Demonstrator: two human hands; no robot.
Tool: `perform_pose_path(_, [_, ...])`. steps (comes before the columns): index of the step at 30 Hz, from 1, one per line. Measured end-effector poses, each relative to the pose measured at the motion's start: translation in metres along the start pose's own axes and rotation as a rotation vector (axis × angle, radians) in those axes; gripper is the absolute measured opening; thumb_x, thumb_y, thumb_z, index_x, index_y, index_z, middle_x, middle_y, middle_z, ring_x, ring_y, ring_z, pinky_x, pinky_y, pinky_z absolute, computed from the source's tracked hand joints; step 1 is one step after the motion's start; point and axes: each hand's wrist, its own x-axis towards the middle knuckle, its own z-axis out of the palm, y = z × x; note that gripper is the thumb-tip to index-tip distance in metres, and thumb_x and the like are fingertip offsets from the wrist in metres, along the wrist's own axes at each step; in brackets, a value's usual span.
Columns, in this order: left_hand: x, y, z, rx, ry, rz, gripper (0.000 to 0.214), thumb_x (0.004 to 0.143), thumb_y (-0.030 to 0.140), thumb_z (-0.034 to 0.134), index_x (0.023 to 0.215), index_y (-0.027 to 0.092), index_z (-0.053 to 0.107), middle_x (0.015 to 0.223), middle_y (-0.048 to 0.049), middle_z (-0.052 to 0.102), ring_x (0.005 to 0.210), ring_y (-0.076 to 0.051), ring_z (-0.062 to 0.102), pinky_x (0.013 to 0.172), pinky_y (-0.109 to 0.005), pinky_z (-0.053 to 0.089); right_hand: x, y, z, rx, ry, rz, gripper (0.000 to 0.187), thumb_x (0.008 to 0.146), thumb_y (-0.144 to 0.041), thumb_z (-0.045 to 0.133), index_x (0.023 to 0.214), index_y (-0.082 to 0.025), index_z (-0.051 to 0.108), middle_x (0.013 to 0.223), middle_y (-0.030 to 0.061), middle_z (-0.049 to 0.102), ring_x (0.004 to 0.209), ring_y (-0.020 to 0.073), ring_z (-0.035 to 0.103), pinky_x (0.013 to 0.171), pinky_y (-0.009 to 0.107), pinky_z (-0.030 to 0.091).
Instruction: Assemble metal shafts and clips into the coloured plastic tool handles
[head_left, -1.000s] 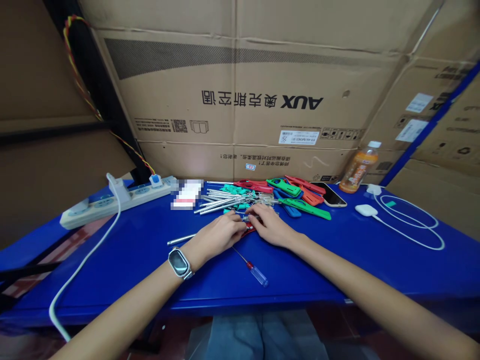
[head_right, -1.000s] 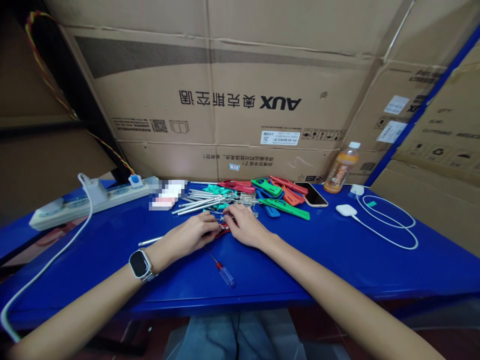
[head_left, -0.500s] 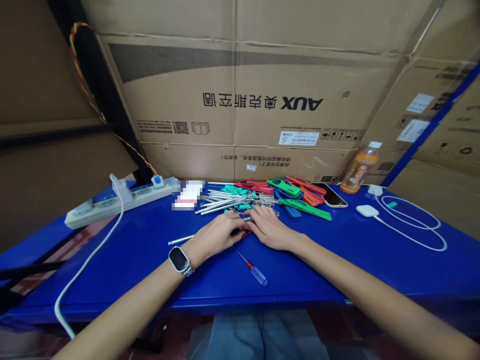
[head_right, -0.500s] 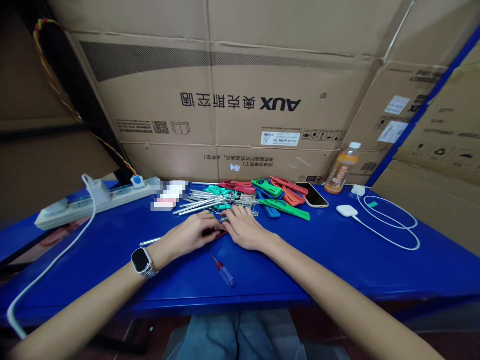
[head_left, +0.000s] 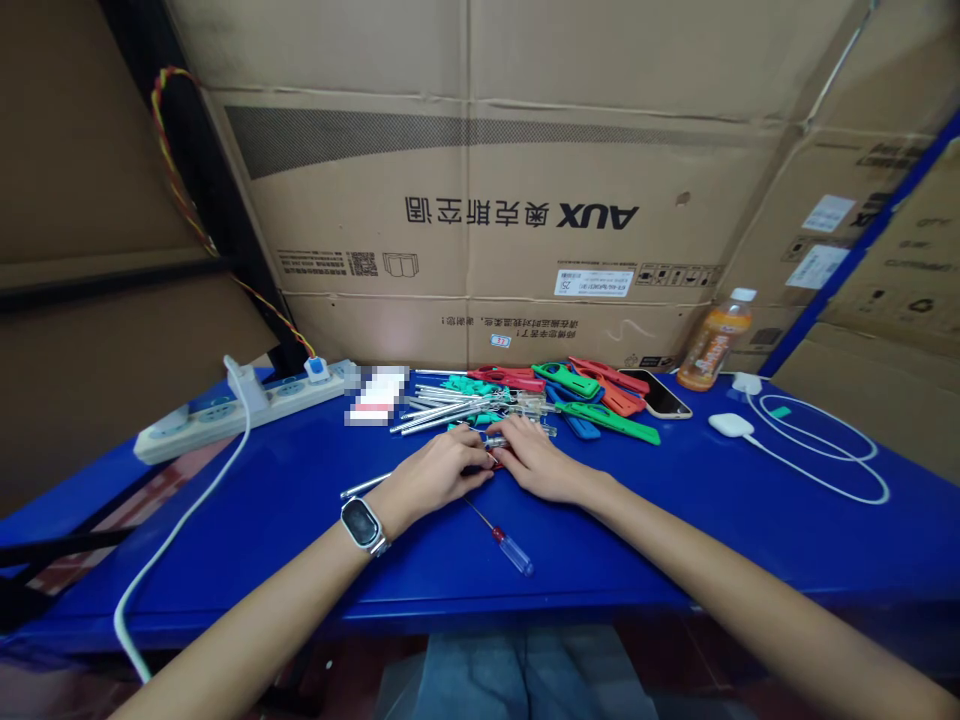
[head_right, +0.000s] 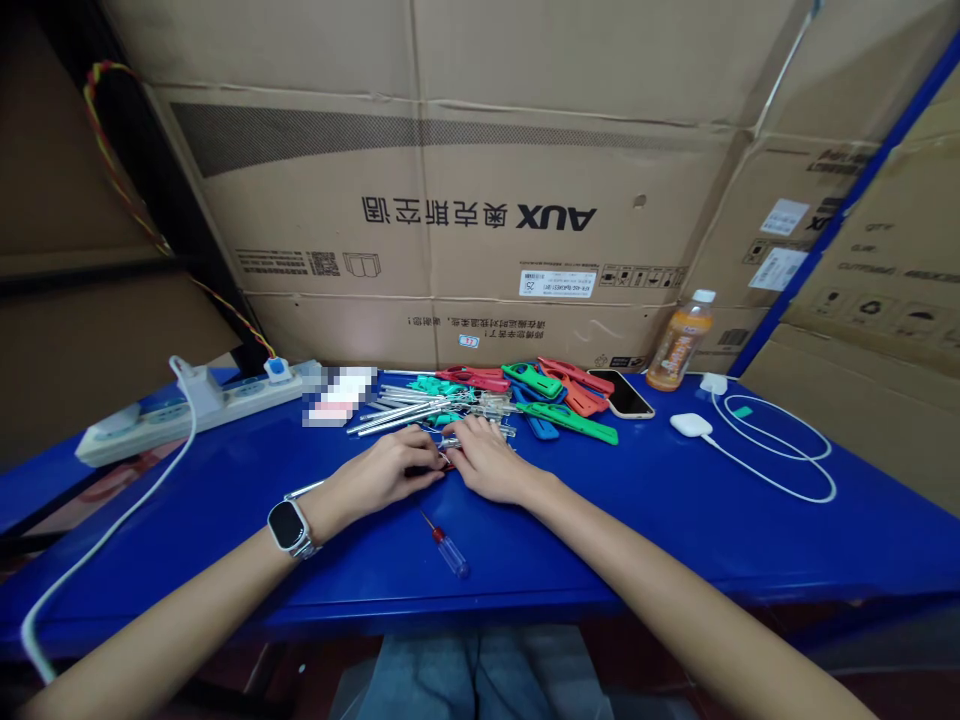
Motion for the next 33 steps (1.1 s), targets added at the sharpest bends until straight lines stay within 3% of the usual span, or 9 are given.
perform_pose_path(5, [0.000,-0.009,-0.003,-0.008,-0.035,0.016,0.014,0.094,0.021,0.057,0.090,0.019,0.071,0.094,-0.0046,0.066,0.090,-0.019,0.059,0.082,-0.029,0.047,-0.002,0.007,0.003,0.209,0.087,0.002,0.017,0.096,-0.023,0.048,0.111,-0.018,0.055,0.103,0.0083,0.061,0.096,0.0200,0.057,0.085,0.035,0.046])
perform_pose_path(8, [0.000,-0.009,-0.005,0.012,-0.035,0.016,0.011,0.094,0.020,0.058,0.095,0.019,0.070,0.095,-0.0049,0.066,0.092,-0.020,0.059,0.083,-0.030,0.047,-0.002,0.004,0.002,0.203,0.104,0.032,0.017,0.094,-0.027,0.053,0.108,-0.018,0.057,0.091,0.0052,0.059,0.084,0.0186,0.056,0.077,0.033,0.046])
perform_pose_path(14, [-0.001,-0.003,-0.007,-0.021,0.005,-0.066,0.007,0.089,0.018,0.064,0.095,0.018,0.063,0.092,-0.0037,0.066,0.089,-0.019,0.061,0.077,-0.028,0.047,-0.002,0.001,-0.001,0.150,0.075,0.041,0.023,0.095,-0.031,0.053,0.113,-0.018,0.055,0.089,0.0049,0.059,0.084,0.0194,0.055,0.077,0.034,0.044])
perform_pose_path(22, [-0.002,-0.004,-0.009,0.140,-0.043,0.066,0.023,0.098,0.027,0.050,0.110,0.023,0.070,0.092,-0.0054,0.063,0.088,-0.020,0.059,0.078,-0.030,0.046,-0.002,0.007,-0.003,0.179,0.103,0.042,0.018,0.093,-0.032,0.057,0.105,-0.018,0.058,0.088,0.0041,0.063,0.080,0.0174,0.058,0.071,0.030,0.046])
perform_pose_path(29, [-0.001,-0.003,-0.007,0.143,-0.064,0.051,0.021,0.098,0.025,0.050,0.104,0.020,0.070,0.093,-0.0057,0.063,0.088,-0.019,0.059,0.081,-0.030,0.047,-0.004,0.004,-0.019,0.077,0.191,-0.022,0.016,0.097,-0.024,0.050,0.101,-0.019,0.065,0.100,0.0075,0.071,0.097,0.0208,0.063,0.089,0.038,0.047])
perform_pose_path(33, [0.000,0.000,-0.007,0.158,-0.067,0.030,0.019,0.097,0.024,0.053,0.107,0.020,0.069,0.095,-0.0061,0.064,0.090,-0.021,0.059,0.080,-0.032,0.047,-0.007,0.001,-0.023,0.094,0.204,-0.047,0.014,0.095,-0.024,0.055,0.103,-0.018,0.065,0.101,0.0081,0.070,0.096,0.0205,0.064,0.086,0.036,0.049])
